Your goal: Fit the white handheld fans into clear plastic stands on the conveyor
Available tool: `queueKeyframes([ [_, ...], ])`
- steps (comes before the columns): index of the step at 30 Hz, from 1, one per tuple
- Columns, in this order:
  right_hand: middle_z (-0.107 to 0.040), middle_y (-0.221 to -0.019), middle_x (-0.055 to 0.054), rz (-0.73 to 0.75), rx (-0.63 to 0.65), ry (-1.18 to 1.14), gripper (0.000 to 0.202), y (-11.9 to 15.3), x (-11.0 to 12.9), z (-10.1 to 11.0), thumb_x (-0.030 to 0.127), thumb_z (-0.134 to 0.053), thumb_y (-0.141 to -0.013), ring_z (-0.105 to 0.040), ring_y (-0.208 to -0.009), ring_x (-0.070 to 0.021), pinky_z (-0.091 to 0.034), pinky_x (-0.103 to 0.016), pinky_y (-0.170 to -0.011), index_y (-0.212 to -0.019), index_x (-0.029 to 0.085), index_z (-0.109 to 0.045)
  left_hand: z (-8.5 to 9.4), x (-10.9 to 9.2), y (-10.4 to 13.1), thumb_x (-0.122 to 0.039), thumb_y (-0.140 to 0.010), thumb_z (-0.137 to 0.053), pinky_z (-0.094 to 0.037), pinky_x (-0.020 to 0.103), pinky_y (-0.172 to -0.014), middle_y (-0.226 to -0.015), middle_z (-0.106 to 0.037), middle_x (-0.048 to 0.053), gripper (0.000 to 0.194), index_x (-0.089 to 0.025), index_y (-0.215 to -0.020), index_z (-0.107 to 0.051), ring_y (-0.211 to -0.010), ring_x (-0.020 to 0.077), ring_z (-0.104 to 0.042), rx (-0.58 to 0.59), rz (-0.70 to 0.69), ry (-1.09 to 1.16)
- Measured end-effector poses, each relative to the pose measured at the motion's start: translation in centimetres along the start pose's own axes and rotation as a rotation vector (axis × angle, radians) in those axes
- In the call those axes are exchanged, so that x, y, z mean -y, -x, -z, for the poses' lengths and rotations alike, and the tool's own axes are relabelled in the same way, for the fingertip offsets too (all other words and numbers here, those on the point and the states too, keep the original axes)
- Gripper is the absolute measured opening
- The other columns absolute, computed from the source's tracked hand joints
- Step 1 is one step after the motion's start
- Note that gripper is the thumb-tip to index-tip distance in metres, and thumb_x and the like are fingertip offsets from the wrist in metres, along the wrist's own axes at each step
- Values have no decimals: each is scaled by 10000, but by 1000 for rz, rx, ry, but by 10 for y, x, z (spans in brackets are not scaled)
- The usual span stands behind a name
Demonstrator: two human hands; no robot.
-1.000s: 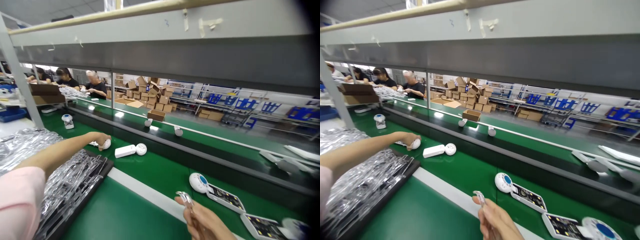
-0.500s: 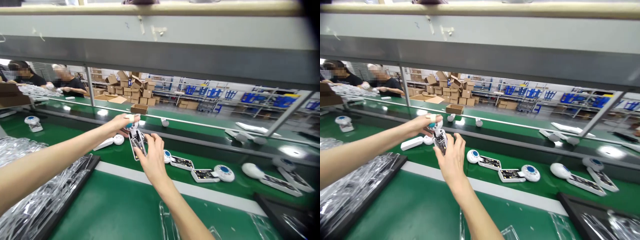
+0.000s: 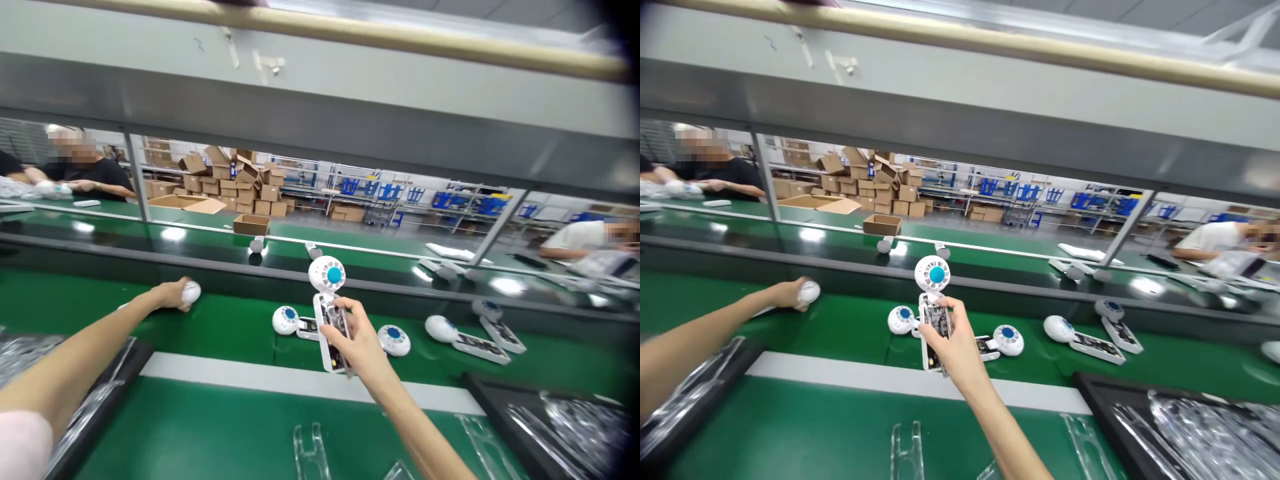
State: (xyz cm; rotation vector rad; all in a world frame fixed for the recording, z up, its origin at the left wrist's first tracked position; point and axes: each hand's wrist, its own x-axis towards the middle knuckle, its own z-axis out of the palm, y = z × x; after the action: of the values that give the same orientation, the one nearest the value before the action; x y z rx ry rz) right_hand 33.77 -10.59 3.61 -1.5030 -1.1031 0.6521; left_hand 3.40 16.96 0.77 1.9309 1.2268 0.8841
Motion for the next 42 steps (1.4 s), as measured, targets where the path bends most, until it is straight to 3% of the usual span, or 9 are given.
queueKeyframes([
  [3, -608, -769, 34, -81, 6, -74, 480, 19, 8, 27, 439, -679, -721, -541, -639, -145, -425, -281, -625, -1103, 250, -458, 3, 3, -7, -220, -429, -812, -478, 280, -756, -450, -422, -98, 369, -182, -672, -537, -793, 272, -682, -41, 23, -83],
  [6, -627, -797, 20, -150, 11, -125, 496, 36, 16, 40, 450, -697, -705, -574, -700, -163, -443, -291, -666, -1112, 262, -485, -4, -42, 7, -247, -391, -852, -478, 279, -749, -676, -637, -19, 533, -174, -862, -614, -833, 276, -666, 58, -43, -150],
  [10, -623, -798, 22, -214, 50, -160, 490, 52, 23, 42, 451, -691, -710, -569, -680, -166, -447, -284, -617, -1129, 286, -499, -49, -100, 85, -432, -512, -821, -496, 298, -701, -992, -702, 62, 637, -209, -1060, -586, -890, 278, -658, 427, 23, -171],
  [13, -620, -815, 17, -201, 159, -161, 475, 60, 23, 36, 397, -685, -705, -568, -683, -165, -449, -285, -620, -1123, 278, -492, -84, -106, 158, -499, -521, -791, -493, 333, -687, -919, -708, 67, 633, -217, -1048, -580, -841, 299, -666, 608, 138, -281],
  [16, -625, -873, 7, -164, 289, -135, 449, 65, 19, 28, 345, -665, -709, -572, -721, -162, -451, -289, -669, -1110, 267, -480, -91, -102, 195, -544, -461, -811, -491, 388, -770, -1012, -693, 127, 746, -198, -1085, -592, -945, 355, -646, 617, 178, -318],
  [20, -622, -934, 5, -74, 377, -87, 397, 71, 16, 7, 280, -632, -727, -580, -804, -170, -444, -298, -728, -1092, 258, -477, -71, -125, 180, -729, -620, -659, -470, 409, -909, -1390, -506, 182, 903, -238, -1348, -452, -1236, 346, -515, 486, 201, 225],
  [25, -620, -904, 25, 66, 430, -23, 377, 70, 23, -26, 263, -646, -737, -580, -787, -169, -464, -310, -724, -1082, 260, -492, -84, -172, 150, -575, -597, -787, -527, 398, -791, -986, -689, 95, 659, -216, -1107, -576, -930, 282, -667, 373, 202, 910],
  [32, -572, -1114, -96, 279, 17, 307, 478, 59, 27, -27, 383, -550, -860, -569, -1022, -267, -474, -434, -878, -1309, 229, -504, -93, -190, 144, -395, -528, -849, -548, 367, -707, -855, -653, 13, 585, -207, -991, -544, -736, 217, -673, -33, 97, 1025],
  [42, -561, -1078, -177, 350, -82, 654, 566, 59, 34, -74, 458, -449, -935, -575, -998, -358, -538, -478, -684, -1446, 218, -405, -93, -195, 155, -398, -593, -832, -475, 270, -699, -916, -623, 4, 556, -207, -1050, -578, -784, 145, -607, -54, 21, 967],
])
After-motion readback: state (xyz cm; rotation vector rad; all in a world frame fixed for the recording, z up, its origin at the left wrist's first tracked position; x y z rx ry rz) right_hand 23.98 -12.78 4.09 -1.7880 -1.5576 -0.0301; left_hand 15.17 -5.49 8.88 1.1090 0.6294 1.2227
